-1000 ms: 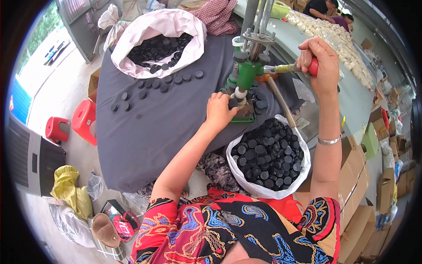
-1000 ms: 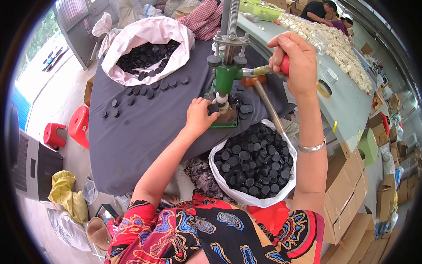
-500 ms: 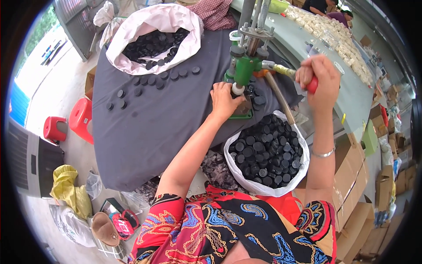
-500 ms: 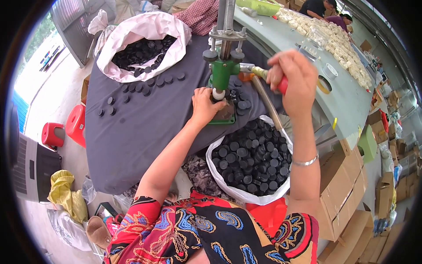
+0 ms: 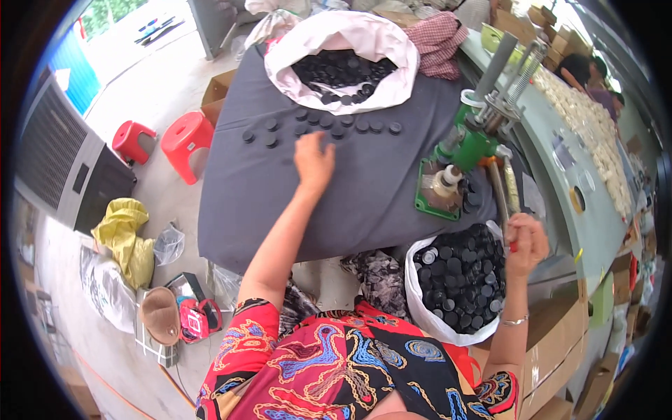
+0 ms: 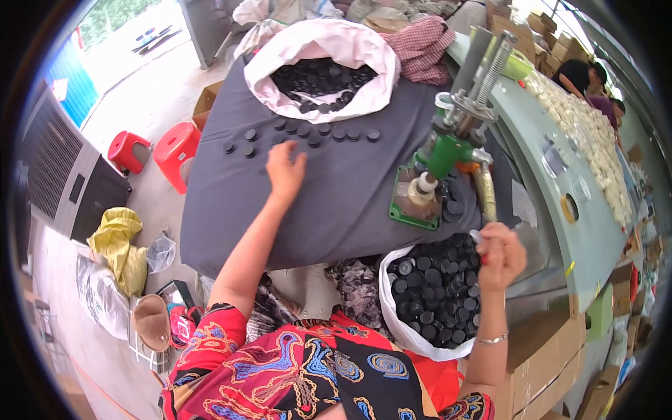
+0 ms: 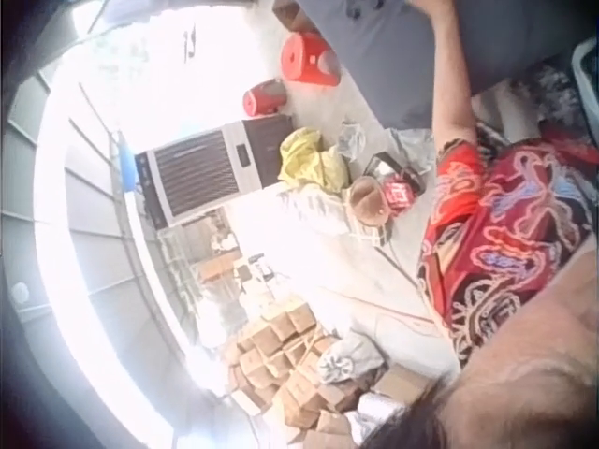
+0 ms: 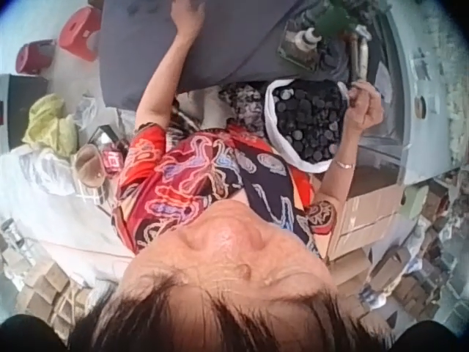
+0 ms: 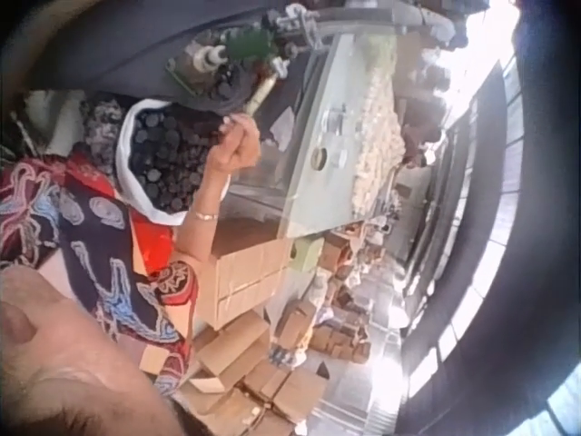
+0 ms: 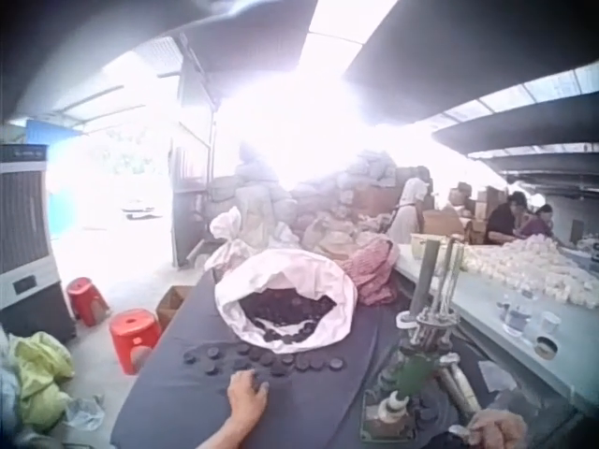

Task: The person assembles black plastic components using a manual hand press.

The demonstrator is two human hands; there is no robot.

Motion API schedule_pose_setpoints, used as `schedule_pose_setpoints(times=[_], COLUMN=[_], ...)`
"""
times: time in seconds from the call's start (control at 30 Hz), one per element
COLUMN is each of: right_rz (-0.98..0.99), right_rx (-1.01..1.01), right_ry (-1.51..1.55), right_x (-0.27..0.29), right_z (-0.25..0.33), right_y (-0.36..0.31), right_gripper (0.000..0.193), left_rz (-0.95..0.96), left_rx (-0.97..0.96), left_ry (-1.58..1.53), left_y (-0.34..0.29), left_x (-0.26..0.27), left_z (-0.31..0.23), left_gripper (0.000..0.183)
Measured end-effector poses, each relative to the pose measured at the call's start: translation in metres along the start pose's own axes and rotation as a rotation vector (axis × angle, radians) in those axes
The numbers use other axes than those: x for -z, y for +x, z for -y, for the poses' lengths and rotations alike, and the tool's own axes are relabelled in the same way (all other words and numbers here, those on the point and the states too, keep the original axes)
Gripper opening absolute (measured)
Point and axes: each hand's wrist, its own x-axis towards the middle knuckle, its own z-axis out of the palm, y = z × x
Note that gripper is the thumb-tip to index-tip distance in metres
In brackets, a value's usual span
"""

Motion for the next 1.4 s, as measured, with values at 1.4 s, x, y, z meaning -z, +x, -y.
schedule_pose_setpoints(times=[1.4], right_rz=[0.098], right_rx=[-0.190], right_ry=[0.301], right_x=[0.003], right_z=[0.034], right_y=[0.152], right_gripper=[0.025], left_rz=[0.163], left_rx=[0.451], left_ry=[0.759], left_y=[0.057], left_x=[0.022], left_z=[0.101], left_gripper=[0.044])
